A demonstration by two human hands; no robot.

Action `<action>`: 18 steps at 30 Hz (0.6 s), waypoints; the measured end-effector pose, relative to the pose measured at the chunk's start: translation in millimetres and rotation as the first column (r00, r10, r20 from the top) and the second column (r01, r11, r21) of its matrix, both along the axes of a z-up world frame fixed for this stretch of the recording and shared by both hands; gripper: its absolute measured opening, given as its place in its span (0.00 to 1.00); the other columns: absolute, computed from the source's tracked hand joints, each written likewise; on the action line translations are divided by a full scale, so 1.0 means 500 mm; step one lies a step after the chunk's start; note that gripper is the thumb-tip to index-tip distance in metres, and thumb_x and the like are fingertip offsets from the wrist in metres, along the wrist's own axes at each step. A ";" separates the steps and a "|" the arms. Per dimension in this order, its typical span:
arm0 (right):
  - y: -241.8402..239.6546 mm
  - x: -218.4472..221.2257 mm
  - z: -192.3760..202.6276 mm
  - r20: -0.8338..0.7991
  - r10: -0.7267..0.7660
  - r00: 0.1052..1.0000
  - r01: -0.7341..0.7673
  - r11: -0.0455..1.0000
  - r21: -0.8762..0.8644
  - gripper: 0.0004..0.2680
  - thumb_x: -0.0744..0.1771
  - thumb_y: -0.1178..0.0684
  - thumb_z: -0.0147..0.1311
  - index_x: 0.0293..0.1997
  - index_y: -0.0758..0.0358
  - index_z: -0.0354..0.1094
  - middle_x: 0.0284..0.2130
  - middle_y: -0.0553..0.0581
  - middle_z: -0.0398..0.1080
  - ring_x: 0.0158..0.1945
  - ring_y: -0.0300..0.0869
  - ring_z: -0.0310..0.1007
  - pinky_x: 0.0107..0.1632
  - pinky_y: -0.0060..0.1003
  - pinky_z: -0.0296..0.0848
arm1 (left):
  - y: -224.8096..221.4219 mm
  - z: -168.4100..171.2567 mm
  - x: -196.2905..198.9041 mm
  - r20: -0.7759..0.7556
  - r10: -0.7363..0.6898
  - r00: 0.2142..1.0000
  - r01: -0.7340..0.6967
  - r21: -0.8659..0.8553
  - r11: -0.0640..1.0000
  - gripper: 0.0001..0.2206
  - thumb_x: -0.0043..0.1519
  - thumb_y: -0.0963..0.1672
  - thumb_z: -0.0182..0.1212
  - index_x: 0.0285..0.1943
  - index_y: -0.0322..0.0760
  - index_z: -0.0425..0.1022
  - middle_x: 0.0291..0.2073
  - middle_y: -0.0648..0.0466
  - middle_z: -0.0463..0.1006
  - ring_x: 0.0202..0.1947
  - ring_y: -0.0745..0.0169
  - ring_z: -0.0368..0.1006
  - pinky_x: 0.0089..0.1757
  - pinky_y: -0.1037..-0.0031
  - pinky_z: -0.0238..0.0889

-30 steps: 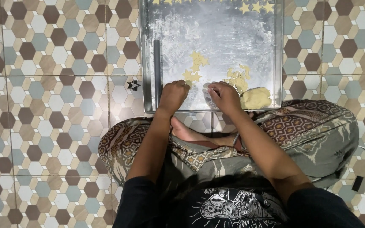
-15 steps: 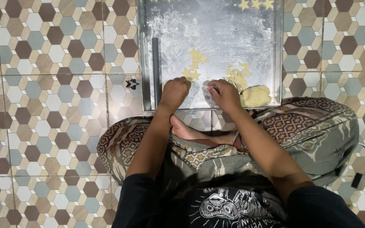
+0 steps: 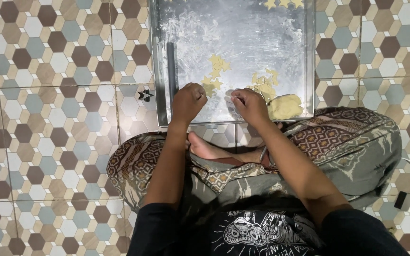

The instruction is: Placing star-shaped dough pieces in organized rows on a metal baking tray.

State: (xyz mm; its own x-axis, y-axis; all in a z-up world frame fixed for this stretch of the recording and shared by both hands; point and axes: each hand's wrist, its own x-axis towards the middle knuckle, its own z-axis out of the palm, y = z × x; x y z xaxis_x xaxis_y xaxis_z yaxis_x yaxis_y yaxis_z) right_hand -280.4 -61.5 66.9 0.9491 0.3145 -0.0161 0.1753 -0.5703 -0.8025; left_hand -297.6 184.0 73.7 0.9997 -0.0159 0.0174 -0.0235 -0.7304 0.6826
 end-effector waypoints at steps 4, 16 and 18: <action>0.011 -0.007 -0.022 -0.261 -0.004 0.965 0.072 0.966 0.248 0.05 0.69 0.51 0.55 0.40 0.58 0.75 0.32 0.59 0.75 0.34 0.48 0.78 0.36 0.38 0.71 | -0.023 0.029 -0.019 -0.053 -0.009 0.999 0.000 -0.162 0.987 0.04 0.61 0.42 0.64 0.41 0.39 0.78 0.30 0.48 0.78 0.34 0.46 0.79 0.35 0.60 0.71; 0.007 -0.007 -0.039 -0.828 0.083 0.555 0.612 0.633 0.474 0.08 0.70 0.45 0.50 0.36 0.55 0.69 0.26 0.45 0.72 0.26 0.36 0.77 0.28 0.27 0.73 | -0.057 0.168 -0.027 -0.146 -0.247 0.958 0.175 -0.383 0.907 0.05 0.61 0.38 0.61 0.42 0.33 0.80 0.33 0.39 0.81 0.37 0.38 0.80 0.41 0.55 0.71; -0.018 0.007 0.017 -0.674 -0.103 0.732 0.465 0.797 0.384 0.07 0.70 0.48 0.47 0.41 0.57 0.68 0.30 0.48 0.73 0.27 0.36 0.78 0.25 0.24 0.73 | -0.023 0.156 -0.021 -0.136 -0.202 0.970 0.148 -0.332 0.932 0.06 0.62 0.39 0.62 0.46 0.35 0.81 0.36 0.40 0.83 0.39 0.37 0.81 0.41 0.54 0.72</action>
